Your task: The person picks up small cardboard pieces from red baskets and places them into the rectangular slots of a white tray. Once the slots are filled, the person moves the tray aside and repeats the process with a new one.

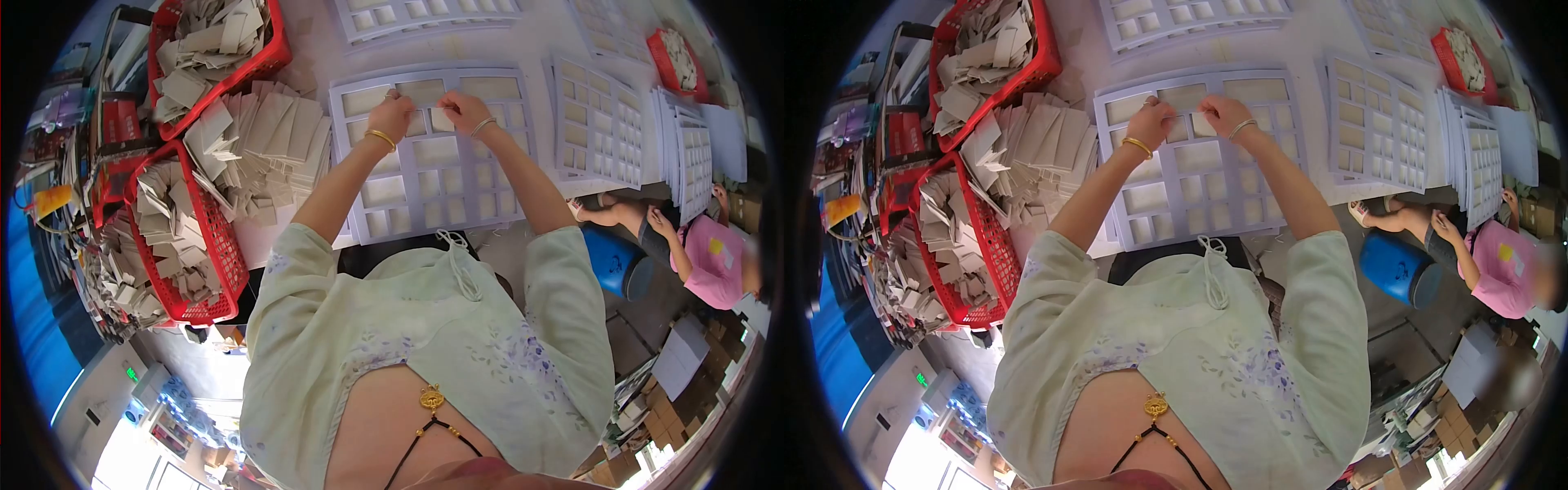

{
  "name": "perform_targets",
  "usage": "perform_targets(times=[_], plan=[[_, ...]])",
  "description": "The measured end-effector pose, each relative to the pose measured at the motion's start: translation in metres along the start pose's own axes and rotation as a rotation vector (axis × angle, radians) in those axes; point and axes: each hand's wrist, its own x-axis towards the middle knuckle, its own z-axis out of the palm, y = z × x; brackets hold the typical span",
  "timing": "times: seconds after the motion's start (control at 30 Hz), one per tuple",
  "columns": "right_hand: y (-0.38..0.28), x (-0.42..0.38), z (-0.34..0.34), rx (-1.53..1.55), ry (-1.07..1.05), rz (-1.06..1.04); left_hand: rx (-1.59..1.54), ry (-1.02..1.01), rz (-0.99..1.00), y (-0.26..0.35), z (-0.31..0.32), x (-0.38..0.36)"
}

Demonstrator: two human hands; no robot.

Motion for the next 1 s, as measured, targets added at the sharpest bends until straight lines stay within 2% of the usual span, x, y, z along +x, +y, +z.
perform_targets(times=[0.03,0.13,0.2,0.3,0.4,0.43,0.5,0.57,0.67,0.77,0.87,0.93,1.0], plan=[[-0.001,0.001,0.001,-0.058,-0.008,-0.006,0.012,-0.002,0.003,0.002,0.000,-0.004],[-0.005,-0.004,0.011,-0.222,0.162,-0.105,0.115,-0.062,0.034,0.013,-0.004,-0.014],[-0.008,-0.009,0.012,-0.263,0.177,-0.120,0.274,-0.170,0.074,0.021,-0.011,-0.023],[-0.013,-0.015,0.015,-0.296,0.181,-0.126,0.389,-0.177,0.252,0.013,-0.007,-0.037],[-0.022,-0.028,0.018,-0.367,0.156,-0.147,0.415,-0.160,0.239,0.010,-0.004,-0.047],[-0.029,-0.032,0.018,-0.395,0.141,-0.168,0.380,-0.073,0.262,0.006,0.002,-0.052],[-0.038,-0.034,0.016,-0.506,0.305,-0.323,0.252,-0.030,0.251,0.012,-0.001,-0.064],[-0.055,-0.036,0.008,-0.577,0.448,-0.288,0.129,0.015,0.223,0.009,-0.020,-0.090],[-0.041,-0.040,0.008,-0.755,0.329,-0.152,-0.031,0.081,0.193,0.016,-0.040,-0.125],[-0.019,-0.039,0.022,-0.697,0.333,-0.251,-0.106,0.176,0.158,-0.008,-0.055,-0.165],[-0.033,-0.034,0.024,-0.741,0.267,-0.158,-0.122,0.275,0.061,-0.023,-0.086,-0.204],[-0.037,-0.032,0.021,-0.802,0.305,-0.207,-0.082,0.368,0.002,-0.030,-0.111,-0.221],[-0.028,-0.025,0.022,-0.723,0.371,-0.308,-0.006,0.507,-0.044,-0.044,-0.147,-0.247]])
